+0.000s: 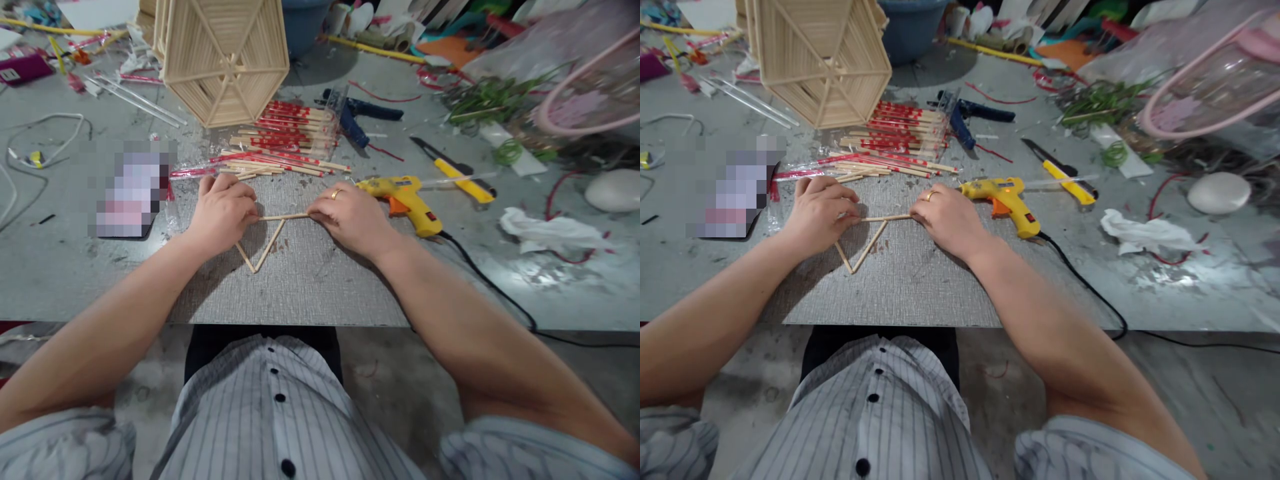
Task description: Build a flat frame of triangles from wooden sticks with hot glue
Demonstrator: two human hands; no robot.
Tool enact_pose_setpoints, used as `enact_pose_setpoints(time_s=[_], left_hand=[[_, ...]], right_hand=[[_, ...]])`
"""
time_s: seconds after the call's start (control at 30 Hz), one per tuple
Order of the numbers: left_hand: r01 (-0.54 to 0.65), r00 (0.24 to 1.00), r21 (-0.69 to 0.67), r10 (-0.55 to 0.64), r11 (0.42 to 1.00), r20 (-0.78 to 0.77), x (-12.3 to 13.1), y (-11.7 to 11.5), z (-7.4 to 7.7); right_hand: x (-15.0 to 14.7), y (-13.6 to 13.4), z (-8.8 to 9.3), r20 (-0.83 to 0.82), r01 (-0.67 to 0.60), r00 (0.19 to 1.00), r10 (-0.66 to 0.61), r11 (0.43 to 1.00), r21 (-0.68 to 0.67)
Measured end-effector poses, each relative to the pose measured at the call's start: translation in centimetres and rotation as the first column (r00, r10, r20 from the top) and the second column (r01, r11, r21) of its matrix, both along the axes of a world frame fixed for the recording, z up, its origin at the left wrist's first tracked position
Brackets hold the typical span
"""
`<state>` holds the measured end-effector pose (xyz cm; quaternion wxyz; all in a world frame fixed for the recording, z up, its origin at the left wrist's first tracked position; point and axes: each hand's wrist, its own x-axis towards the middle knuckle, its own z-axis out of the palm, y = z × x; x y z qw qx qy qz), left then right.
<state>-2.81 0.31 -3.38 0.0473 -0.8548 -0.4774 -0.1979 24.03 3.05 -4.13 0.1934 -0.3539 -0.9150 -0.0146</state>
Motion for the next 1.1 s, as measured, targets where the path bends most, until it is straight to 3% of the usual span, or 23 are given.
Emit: enact_pose_setpoints(time_s=[0.7,0.93,1.1], left_hand=[[-0.068,0.997,-0.081,0.065,0.994,-0.041,0.4,-0.7,1.0],[-0.087,0.996,-0.001,0.087,0.996,0.023,0.7,-1.0,1.0],[-0.013,0.998,0.042,0.011,0.999,0.058,1.0,-1.9,1.5]], right_hand=[[0.1,-0.1,0.0,-0.032,0.015,0.999,-0.017,0.998,-0.059],[0.1,-0.2,0.2,-0.006,0.013,1.0,-0.014,0.998,-0.058],[0.3,-0.2,0.3,-0.011,0.025,1.0,-0.025,0.997,-0.073]])
